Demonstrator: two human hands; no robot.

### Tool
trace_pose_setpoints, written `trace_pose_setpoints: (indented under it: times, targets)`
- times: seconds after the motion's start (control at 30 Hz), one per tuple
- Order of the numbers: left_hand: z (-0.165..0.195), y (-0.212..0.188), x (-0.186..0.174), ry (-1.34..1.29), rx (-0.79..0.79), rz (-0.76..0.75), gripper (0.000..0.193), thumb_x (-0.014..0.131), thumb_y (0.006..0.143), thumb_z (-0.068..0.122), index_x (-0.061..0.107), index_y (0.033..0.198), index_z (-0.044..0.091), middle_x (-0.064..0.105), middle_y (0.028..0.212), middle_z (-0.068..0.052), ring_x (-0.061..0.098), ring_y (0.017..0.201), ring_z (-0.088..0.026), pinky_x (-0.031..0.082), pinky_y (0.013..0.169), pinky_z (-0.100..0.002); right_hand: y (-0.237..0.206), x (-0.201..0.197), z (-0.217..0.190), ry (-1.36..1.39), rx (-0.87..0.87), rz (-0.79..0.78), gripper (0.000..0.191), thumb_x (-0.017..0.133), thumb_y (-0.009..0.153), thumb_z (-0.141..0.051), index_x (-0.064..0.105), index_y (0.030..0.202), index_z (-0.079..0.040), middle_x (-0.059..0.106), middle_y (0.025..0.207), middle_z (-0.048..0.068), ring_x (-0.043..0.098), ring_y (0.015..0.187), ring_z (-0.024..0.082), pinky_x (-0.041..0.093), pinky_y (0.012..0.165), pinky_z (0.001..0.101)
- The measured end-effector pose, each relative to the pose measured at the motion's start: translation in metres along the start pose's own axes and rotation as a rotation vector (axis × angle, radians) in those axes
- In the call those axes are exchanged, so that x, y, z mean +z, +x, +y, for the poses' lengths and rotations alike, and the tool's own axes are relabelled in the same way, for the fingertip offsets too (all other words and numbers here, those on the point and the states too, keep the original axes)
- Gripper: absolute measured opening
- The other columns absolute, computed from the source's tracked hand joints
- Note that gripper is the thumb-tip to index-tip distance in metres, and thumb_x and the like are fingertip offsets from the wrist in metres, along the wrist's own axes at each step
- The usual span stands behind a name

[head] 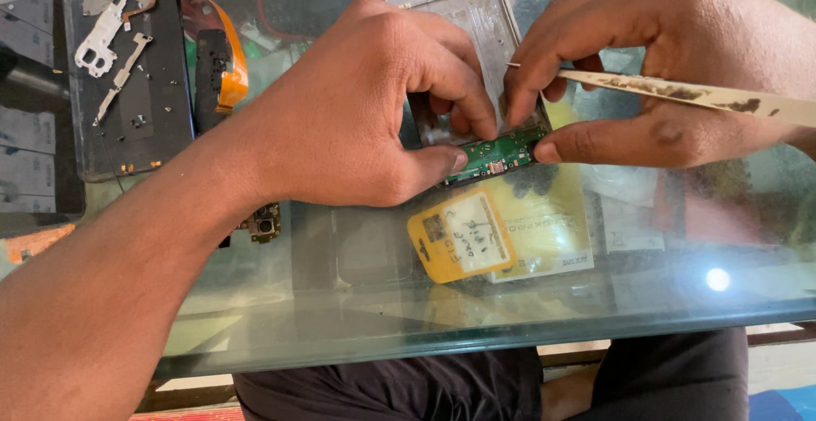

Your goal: The person uses tweezers to remove small components from a green circuit board and then places the board into a disassembled phone chassis. They continue to adjust the board and connect a thin wire inside the chassis.

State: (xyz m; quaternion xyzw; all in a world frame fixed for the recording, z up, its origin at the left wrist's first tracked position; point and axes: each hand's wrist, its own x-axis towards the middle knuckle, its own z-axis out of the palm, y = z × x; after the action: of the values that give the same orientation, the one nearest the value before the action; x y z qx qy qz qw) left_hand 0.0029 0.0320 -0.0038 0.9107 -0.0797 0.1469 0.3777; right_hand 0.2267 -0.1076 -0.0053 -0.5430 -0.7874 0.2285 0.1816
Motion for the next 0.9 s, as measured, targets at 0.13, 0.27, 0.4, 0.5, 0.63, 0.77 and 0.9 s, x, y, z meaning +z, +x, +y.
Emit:
trace_pose_setpoints:
  times: [0.13, 0.27, 0.4, 0.5, 0.63, 0.77, 0.9]
  targets:
    - [0.0, 0.0, 0.0, -0.014, -0.034, -0.003, 0.017, 0.081, 0.072, 0.002, 0.077, 0.088, 0.006, 0.07, 0.086, -0.006, 0.069, 0.075, -0.018, 0.054, 0.068, -0.03, 0.001, 0.0, -0.001, -0.007, -0.02, -0.012, 0.028, 0.088, 0.071, -0.021, 0.081, 0.097, -0.014, 0.078, 0.103, 0.0, 0.067, 0.086, 0.014, 0.058, 0.07, 0.028]
    - [0.001, -0.001, 0.002, -0.007, -0.037, 0.004, 0.018, 0.083, 0.071, 0.003, 0.077, 0.088, 0.006, 0.07, 0.086, -0.005, 0.068, 0.075, -0.018, 0.054, 0.068, -0.03, 0.002, 0.002, -0.002, -0.034, 0.009, -0.011, 0.027, 0.089, 0.071, -0.022, 0.081, 0.096, -0.014, 0.078, 0.102, 0.001, 0.068, 0.085, 0.014, 0.059, 0.069, 0.029]
    - [0.0, 0.0, 0.002, 0.001, -0.021, 0.005, 0.019, 0.083, 0.07, 0.003, 0.076, 0.087, 0.006, 0.07, 0.085, -0.006, 0.068, 0.074, -0.019, 0.053, 0.067, -0.03, 0.001, 0.002, -0.002, -0.031, -0.039, 0.011, 0.027, 0.088, 0.072, -0.023, 0.081, 0.097, -0.014, 0.078, 0.104, 0.001, 0.068, 0.087, 0.014, 0.059, 0.071, 0.0294]
    - [0.001, 0.0, 0.002, -0.005, -0.032, 0.005, 0.018, 0.083, 0.071, 0.003, 0.076, 0.088, 0.006, 0.069, 0.085, -0.005, 0.068, 0.074, -0.018, 0.054, 0.067, -0.03, 0.0, 0.002, -0.001, -0.05, -0.056, 0.004, 0.028, 0.088, 0.073, -0.023, 0.081, 0.098, -0.014, 0.078, 0.104, 0.002, 0.069, 0.087, 0.015, 0.059, 0.071, 0.0301]
    - [-0.001, -0.001, 0.002, -0.001, -0.045, 0.008, 0.017, 0.083, 0.073, 0.005, 0.076, 0.088, 0.006, 0.069, 0.085, -0.006, 0.068, 0.074, -0.018, 0.053, 0.066, -0.03, 0.0, 0.003, -0.002, -0.022, 0.044, 0.022, 0.021, 0.082, 0.076, -0.018, 0.082, 0.097, -0.012, 0.078, 0.1, 0.004, 0.069, 0.085, 0.015, 0.058, 0.068, 0.0304]
    - [-0.004, -0.002, 0.003, -0.003, -0.023, 0.015, 0.016, 0.082, 0.072, 0.004, 0.075, 0.087, 0.005, 0.069, 0.085, -0.006, 0.067, 0.073, -0.018, 0.054, 0.067, -0.03, -0.007, 0.001, -0.01, 0.025, 0.094, 0.143, 0.024, 0.062, 0.09, -0.003, 0.082, 0.104, -0.007, 0.072, 0.09, 0.006, 0.064, 0.077, 0.016, 0.053, 0.064, 0.0305]
    - [-0.007, -0.002, 0.002, 0.015, 0.032, 0.007, 0.017, 0.085, 0.079, 0.006, 0.076, 0.094, 0.005, 0.07, 0.09, -0.006, 0.069, 0.078, -0.017, 0.056, 0.072, -0.029, -0.014, 0.002, -0.02, 0.196, 0.034, 0.218, 0.021, 0.057, 0.082, 0.005, 0.065, 0.101, 0.002, 0.07, 0.086, 0.008, 0.07, 0.079, 0.015, 0.057, 0.07, 0.0281]
